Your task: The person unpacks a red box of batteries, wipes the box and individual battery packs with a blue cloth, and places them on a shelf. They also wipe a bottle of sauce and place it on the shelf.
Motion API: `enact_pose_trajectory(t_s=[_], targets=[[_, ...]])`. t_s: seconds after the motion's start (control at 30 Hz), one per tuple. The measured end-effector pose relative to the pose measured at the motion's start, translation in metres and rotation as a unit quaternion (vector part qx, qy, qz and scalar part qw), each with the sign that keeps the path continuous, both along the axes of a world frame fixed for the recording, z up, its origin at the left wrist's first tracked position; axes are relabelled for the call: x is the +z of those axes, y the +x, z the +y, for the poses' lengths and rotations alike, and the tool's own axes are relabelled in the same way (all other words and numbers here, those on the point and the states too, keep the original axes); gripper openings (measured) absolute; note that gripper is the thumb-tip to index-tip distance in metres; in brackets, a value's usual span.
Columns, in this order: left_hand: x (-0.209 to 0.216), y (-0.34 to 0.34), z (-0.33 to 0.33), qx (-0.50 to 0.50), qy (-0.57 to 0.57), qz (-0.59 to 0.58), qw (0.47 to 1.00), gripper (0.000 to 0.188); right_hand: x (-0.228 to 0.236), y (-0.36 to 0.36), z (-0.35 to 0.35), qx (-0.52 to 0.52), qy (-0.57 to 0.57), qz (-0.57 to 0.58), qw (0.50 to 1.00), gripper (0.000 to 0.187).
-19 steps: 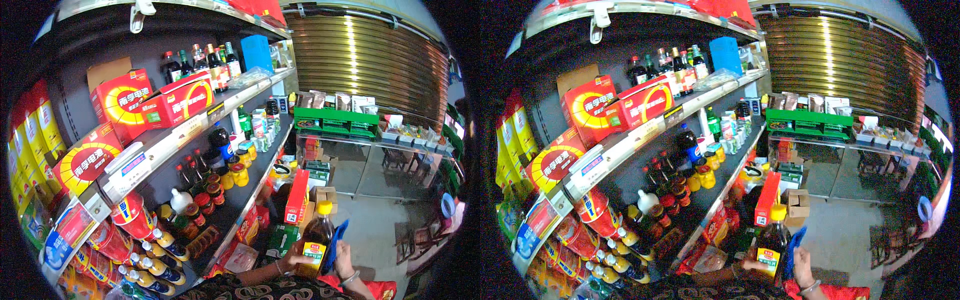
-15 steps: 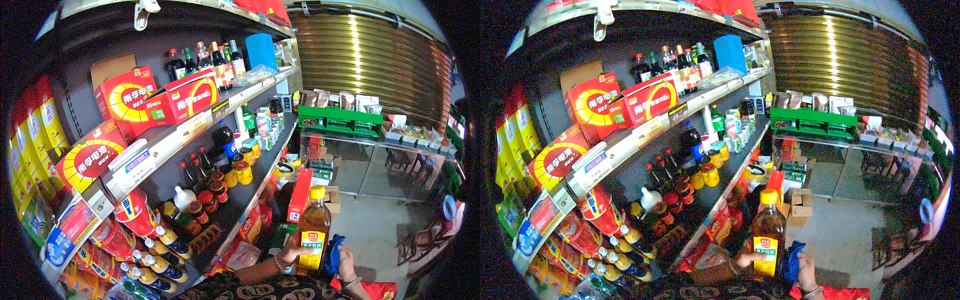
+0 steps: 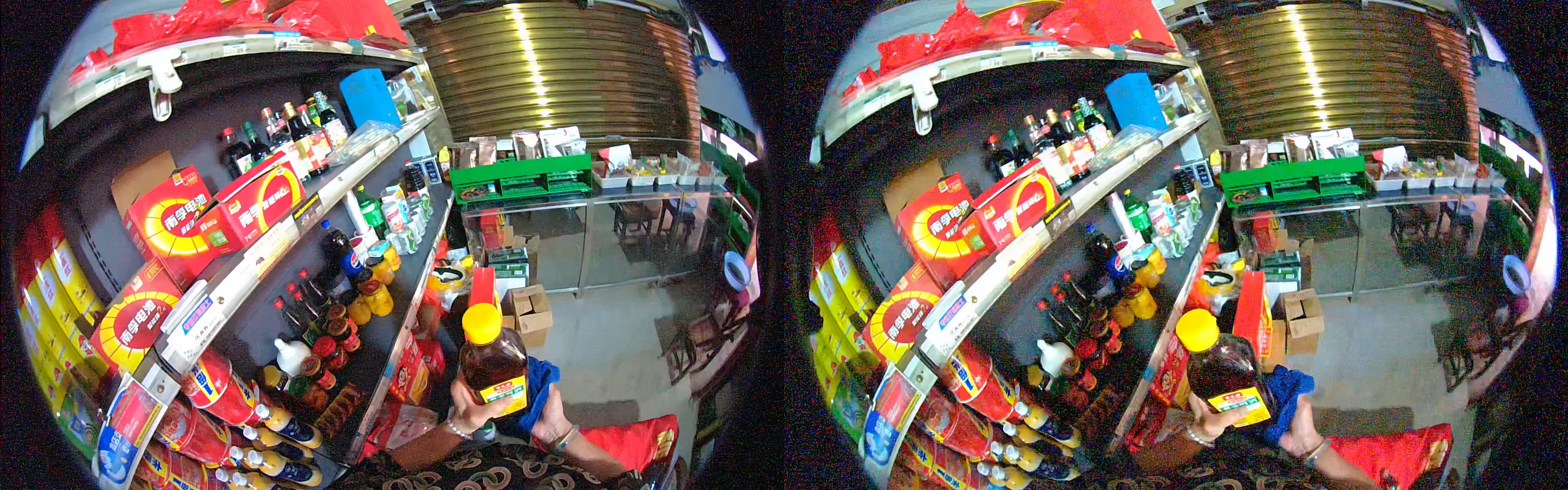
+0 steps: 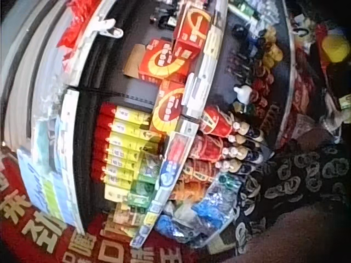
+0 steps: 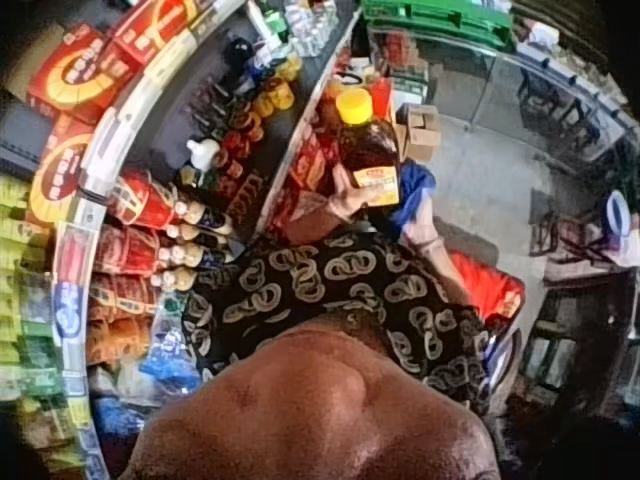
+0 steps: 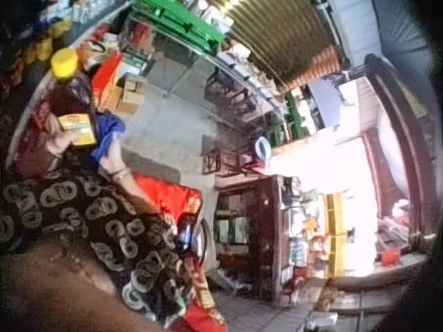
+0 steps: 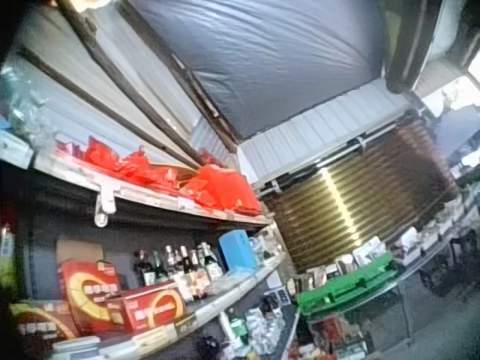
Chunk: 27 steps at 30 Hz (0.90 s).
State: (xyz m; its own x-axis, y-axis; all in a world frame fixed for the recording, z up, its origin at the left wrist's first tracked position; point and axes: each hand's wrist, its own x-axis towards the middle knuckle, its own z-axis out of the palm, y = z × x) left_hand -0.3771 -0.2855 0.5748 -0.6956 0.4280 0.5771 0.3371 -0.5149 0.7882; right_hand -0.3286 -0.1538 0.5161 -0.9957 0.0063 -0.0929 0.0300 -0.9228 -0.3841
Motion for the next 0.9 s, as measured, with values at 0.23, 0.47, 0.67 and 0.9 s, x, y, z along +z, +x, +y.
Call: enact_pose_trajectory(t_s=[0.23,0.47,0.67,0.9], targets=[[-0.053,-0.014,0.002,0.018,-0.103,0.05,0.993,0.064,0.012,-0.01,-0.009,0.008,-0.085,0.011,0.996,0.043],[-0.057,-0.013,0.013,-0.035,-0.146,0.035,0.988,0.058,0.023,-0.006,-0.006,0.033,-0.066,0.03,0.997,0.045],[0.002,0.023,0.03,0.052,0.052,-0.003,0.997,0.051,-0.039,0.003,0.017,-0.075,0.198,0.108,0.971,0.039],[0.008,0.006,-0.011,0.221,-0.023,-0.006,0.975,0.06,0.031,0.047,0.028,0.127,0.517,0.131,0.837,0.04]])
